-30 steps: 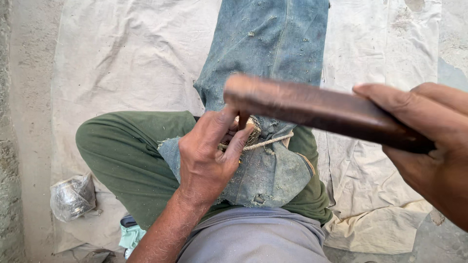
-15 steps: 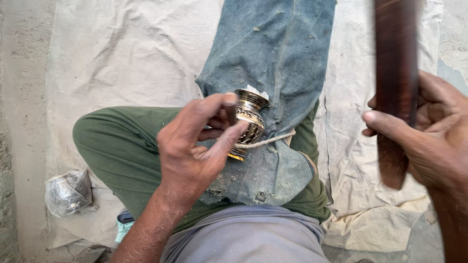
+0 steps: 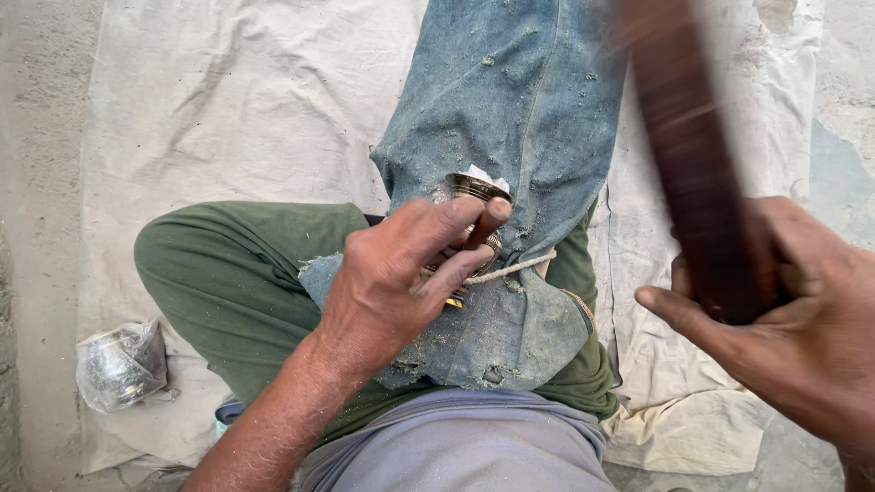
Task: The person sits on the ground with a brass vessel resting on a padded lap board and hammers a punch against the vessel's surface to shape its decorative pattern. They reposition the punch and rotate the vessel between hammer strikes using a wooden mallet.
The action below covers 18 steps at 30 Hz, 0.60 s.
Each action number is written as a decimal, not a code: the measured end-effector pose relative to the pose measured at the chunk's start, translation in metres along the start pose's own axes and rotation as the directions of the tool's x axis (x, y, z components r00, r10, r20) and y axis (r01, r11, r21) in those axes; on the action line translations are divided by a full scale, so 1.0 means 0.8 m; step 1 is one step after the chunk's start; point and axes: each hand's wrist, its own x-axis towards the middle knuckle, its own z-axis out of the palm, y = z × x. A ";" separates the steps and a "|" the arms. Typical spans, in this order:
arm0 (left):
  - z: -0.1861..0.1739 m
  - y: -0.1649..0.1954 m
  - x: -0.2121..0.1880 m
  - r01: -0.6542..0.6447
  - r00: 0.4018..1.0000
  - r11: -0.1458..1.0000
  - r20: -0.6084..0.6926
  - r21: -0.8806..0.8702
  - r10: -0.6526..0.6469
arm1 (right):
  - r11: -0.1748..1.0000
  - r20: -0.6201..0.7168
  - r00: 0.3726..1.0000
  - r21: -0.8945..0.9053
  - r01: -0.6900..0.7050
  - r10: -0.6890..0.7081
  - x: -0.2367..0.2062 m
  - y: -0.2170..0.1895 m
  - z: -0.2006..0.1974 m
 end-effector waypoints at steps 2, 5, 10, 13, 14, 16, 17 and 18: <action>0.002 -0.002 -0.001 -0.058 0.998 0.997 -0.031 0.043 0.059 | 0.975 -0.004 0.994 -0.197 0.104 -0.107 0.001 -0.006 -0.002; 0.005 -0.005 -0.004 -0.024 0.996 0.994 -0.084 -0.109 0.015 | 0.990 -0.009 1.000 -0.144 0.005 -0.006 0.005 -0.005 -0.004; 0.005 -0.006 -0.004 -0.070 0.990 0.994 -0.125 -0.079 0.060 | 0.966 0.169 0.975 -0.238 -0.103 0.146 0.018 -0.012 -0.018; -0.001 -0.011 -0.001 -0.122 0.988 0.989 -0.105 -0.086 0.112 | 0.960 0.197 0.961 -0.241 -0.145 0.195 0.020 -0.024 -0.022; -0.004 -0.013 0.000 -0.123 0.990 0.991 -0.072 -0.055 0.119 | 0.967 0.176 0.966 -0.204 -0.151 0.188 0.020 -0.027 -0.022; -0.005 -0.016 0.002 -0.124 0.992 0.992 -0.037 -0.015 0.123 | 0.990 0.055 0.990 -0.056 -0.128 0.131 0.017 -0.032 -0.017; -0.006 -0.017 0.002 -0.120 0.992 0.993 -0.032 -0.004 0.120 | 0.995 0.049 0.995 -0.050 -0.086 0.088 0.018 -0.034 -0.017; -0.006 -0.018 0.002 -0.117 0.993 0.993 -0.026 0.008 0.117 | 0.998 0.041 0.998 -0.043 -0.043 0.045 0.018 -0.036 -0.015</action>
